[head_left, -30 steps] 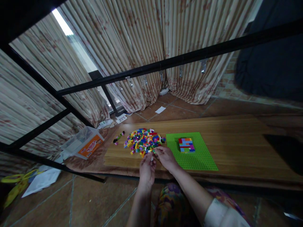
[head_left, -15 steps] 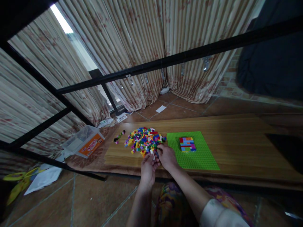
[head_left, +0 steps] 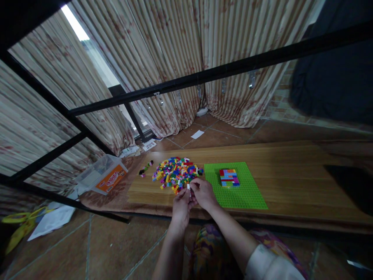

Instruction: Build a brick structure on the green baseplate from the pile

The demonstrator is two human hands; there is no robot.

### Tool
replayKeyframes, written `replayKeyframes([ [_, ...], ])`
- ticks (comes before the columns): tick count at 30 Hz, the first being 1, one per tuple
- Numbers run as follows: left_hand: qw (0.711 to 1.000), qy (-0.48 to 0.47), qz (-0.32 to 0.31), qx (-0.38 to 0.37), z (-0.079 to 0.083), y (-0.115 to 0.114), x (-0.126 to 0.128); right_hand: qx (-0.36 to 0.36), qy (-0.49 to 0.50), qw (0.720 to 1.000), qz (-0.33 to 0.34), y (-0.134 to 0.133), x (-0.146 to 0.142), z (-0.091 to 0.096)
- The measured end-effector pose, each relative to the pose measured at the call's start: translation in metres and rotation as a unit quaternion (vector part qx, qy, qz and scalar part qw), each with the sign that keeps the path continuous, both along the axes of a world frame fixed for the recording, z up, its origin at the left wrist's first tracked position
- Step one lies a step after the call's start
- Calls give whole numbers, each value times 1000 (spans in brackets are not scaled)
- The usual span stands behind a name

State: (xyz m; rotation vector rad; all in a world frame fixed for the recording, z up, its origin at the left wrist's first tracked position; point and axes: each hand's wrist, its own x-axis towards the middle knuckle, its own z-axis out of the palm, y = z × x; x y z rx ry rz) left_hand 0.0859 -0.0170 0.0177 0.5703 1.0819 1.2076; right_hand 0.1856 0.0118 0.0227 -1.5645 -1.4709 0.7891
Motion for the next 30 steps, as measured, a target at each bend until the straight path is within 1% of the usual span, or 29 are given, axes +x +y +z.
replayKeyframes([
  [4, 1000, -19, 7, -8, 1, 0, -1, -4, -11, 1000, -21, 3, 6, 0],
  [7, 999, -31, 40, -16, 0, -2, 0, -11, -42, 998, -44, 5, 14, 0],
  [10, 997, -10, 73, -13, -1, -5, 1, -23, -83, 995, -51, 5, 20, -1],
  [14, 993, 53, 104, -4, -3, -7, 2, -34, -129, 990, -38, 4, 21, -2],
  [17, 988, 98, 116, 5, -4, -5, 2, -38, -152, 987, -25, 2, 21, 0],
  [21, 985, 129, 113, 19, -6, -3, 0, -45, -183, 982, 0, -6, 23, 3],
  [25, 982, 150, 112, 37, -11, -2, -2, -52, -218, 974, 26, -16, 18, 2],
  [30, 971, 208, 115, 36, -12, -1, -2, -61, -240, 968, 28, -19, 8, -1],
])
